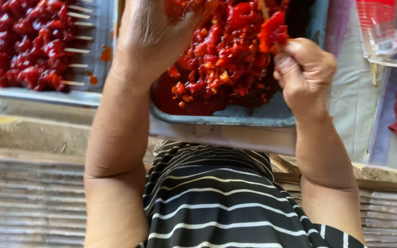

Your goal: The person threads marinated red meat chunks onto bamboo skewers by hand. They repeatedly pick up pieces from a metal tray and push them onto the skewer, then place the completed skewers into a second tray.

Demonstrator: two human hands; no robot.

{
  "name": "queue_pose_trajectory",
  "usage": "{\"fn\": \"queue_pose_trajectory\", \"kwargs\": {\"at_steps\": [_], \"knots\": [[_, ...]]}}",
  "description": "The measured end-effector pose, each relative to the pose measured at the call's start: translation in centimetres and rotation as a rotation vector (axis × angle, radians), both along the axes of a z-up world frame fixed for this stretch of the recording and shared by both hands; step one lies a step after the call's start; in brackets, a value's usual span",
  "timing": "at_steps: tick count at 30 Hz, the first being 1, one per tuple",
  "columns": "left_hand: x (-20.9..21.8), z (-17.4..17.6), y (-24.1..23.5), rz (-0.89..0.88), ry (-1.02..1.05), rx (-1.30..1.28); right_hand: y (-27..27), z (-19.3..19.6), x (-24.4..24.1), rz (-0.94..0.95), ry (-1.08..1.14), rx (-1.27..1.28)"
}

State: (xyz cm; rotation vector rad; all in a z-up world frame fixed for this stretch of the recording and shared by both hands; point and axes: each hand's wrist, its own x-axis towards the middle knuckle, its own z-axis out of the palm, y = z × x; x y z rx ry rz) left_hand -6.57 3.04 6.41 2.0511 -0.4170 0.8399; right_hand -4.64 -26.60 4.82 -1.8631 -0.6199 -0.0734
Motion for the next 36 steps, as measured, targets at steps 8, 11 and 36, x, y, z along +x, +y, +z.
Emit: {"fn": "queue_pose_trajectory", "kwargs": {"at_steps": [8,11,36], "knots": [[-5.3,-0.2,1.1,0.108,0.680,0.368,-2.2,-0.5,0.5,-0.056,-0.267,-0.210],[-5.2,-1.8,0.9,0.125,0.709,0.479,-2.3,-0.7,0.6,-0.062,-0.303,-0.229],[0.3,-3.8,0.3,-0.262,0.644,-0.587,-1.5,0.6,0.0,-0.081,-0.369,-0.304]]}}
